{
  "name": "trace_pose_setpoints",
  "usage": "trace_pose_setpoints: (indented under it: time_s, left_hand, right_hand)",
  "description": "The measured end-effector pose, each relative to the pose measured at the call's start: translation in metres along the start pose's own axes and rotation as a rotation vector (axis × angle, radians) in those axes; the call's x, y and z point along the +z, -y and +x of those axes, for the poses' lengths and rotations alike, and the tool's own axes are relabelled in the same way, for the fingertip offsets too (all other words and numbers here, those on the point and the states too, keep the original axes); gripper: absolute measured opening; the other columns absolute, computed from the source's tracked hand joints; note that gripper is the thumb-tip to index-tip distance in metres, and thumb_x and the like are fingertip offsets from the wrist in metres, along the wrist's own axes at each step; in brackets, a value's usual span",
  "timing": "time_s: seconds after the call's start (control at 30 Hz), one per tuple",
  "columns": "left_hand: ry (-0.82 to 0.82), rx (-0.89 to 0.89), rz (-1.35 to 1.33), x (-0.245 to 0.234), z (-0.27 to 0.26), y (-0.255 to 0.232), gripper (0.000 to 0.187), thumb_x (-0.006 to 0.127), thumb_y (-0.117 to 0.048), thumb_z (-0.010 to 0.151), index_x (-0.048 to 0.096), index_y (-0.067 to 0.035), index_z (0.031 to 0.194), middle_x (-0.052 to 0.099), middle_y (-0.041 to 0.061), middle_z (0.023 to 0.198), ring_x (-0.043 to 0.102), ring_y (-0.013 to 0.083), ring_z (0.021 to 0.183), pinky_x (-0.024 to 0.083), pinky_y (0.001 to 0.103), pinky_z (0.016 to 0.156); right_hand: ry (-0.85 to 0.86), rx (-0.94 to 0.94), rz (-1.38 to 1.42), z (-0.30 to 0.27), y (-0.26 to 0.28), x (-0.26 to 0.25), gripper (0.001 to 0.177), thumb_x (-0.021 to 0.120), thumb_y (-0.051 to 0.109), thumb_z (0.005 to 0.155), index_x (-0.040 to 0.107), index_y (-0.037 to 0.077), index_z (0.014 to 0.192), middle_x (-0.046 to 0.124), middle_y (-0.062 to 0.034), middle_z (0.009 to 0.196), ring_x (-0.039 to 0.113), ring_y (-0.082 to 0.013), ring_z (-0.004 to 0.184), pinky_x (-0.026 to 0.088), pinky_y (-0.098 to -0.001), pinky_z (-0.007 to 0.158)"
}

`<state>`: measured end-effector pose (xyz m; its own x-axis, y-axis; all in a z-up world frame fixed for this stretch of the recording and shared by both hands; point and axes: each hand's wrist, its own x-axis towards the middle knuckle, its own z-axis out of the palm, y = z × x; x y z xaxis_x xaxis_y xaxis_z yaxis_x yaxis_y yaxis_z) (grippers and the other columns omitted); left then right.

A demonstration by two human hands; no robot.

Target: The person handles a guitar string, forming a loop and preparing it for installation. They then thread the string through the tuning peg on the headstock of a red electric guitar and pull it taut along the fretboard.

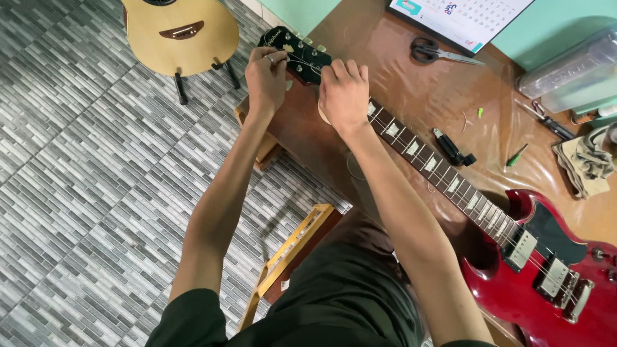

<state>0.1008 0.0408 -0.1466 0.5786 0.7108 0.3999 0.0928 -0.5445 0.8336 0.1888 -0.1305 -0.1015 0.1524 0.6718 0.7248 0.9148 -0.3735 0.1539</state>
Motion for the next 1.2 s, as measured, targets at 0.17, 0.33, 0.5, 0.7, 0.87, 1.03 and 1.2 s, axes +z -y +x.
trace_pose_setpoints:
  time_s: [0.17, 0.33, 0.5, 0.7, 0.87, 1.03, 1.2]
  left_hand:
    - [0.007, -0.035, -0.036, -0.0043, -0.0006, -0.0025, 0.015, 0.068, -0.002, 0.095, 0.081, 0.001, 0.101, 0.065, 0.012, 0.115, 0.069, 0.0274, 0.101, 0.062, 0.034, 0.086]
    - [-0.001, -0.035, -0.058, -0.0054, 0.0007, -0.0012, 0.016, 0.070, -0.002, 0.093, 0.080, 0.000, 0.105, 0.066, 0.012, 0.114, 0.070, 0.0269, 0.095, 0.063, 0.031, 0.081]
    - [0.005, -0.049, -0.084, -0.0074, 0.0017, -0.0028, 0.015, 0.070, -0.002, 0.093, 0.080, 0.001, 0.104, 0.066, 0.012, 0.113, 0.071, 0.0262, 0.094, 0.065, 0.030, 0.081]
    - [0.015, -0.053, -0.064, -0.0081, 0.0022, -0.0033, 0.015, 0.071, -0.002, 0.092, 0.081, -0.002, 0.104, 0.066, 0.010, 0.112, 0.070, 0.0255, 0.093, 0.064, 0.030, 0.080]
    - [0.020, -0.051, -0.075, -0.0088, 0.0027, -0.0047, 0.015, 0.072, -0.002, 0.092, 0.080, -0.001, 0.105, 0.066, 0.011, 0.111, 0.070, 0.0262, 0.094, 0.064, 0.031, 0.082]
    - [0.025, -0.050, -0.091, -0.0089, 0.0025, -0.0052, 0.016, 0.071, -0.001, 0.092, 0.080, 0.000, 0.105, 0.067, 0.011, 0.111, 0.071, 0.0260, 0.094, 0.064, 0.031, 0.082]
    - [0.018, -0.038, -0.077, -0.0091, 0.0021, -0.0057, 0.016, 0.071, 0.000, 0.092, 0.080, 0.000, 0.105, 0.066, 0.011, 0.111, 0.071, 0.0252, 0.094, 0.065, 0.030, 0.082]
  right_hand:
    - [-0.013, -0.005, 0.026, 0.0004, 0.0012, -0.0030, 0.014, 0.062, -0.001, 0.082, 0.056, 0.011, 0.076, 0.051, -0.0042, 0.083, 0.045, -0.0242, 0.073, 0.035, -0.0364, 0.066]
    - [-0.016, -0.015, 0.014, -0.0008, 0.0008, -0.0034, 0.012, 0.064, 0.002, 0.083, 0.058, 0.010, 0.076, 0.051, -0.0049, 0.083, 0.046, -0.0253, 0.074, 0.035, -0.0376, 0.066]
    - [-0.027, -0.027, 0.059, -0.0020, -0.0002, -0.0042, 0.013, 0.065, 0.001, 0.080, 0.057, 0.010, 0.076, 0.050, -0.0038, 0.081, 0.046, -0.0236, 0.073, 0.034, -0.0360, 0.065]
    - [-0.016, -0.018, 0.068, -0.0029, -0.0004, -0.0042, 0.013, 0.066, 0.002, 0.081, 0.058, 0.011, 0.074, 0.051, -0.0036, 0.080, 0.048, -0.0235, 0.073, 0.036, -0.0358, 0.067]
    - [-0.022, -0.006, 0.078, -0.0035, -0.0006, -0.0032, 0.014, 0.066, 0.001, 0.080, 0.058, 0.011, 0.075, 0.051, -0.0030, 0.080, 0.048, -0.0229, 0.071, 0.035, -0.0356, 0.065]
    - [0.000, 0.006, 0.093, -0.0026, -0.0003, -0.0036, 0.013, 0.067, 0.002, 0.082, 0.059, 0.011, 0.076, 0.053, -0.0036, 0.081, 0.049, -0.0237, 0.072, 0.036, -0.0362, 0.066]
    - [-0.020, -0.017, 0.080, -0.0002, 0.0008, -0.0067, 0.016, 0.064, 0.000, 0.083, 0.057, 0.012, 0.075, 0.050, -0.0022, 0.080, 0.047, -0.0221, 0.072, 0.036, -0.0349, 0.068]
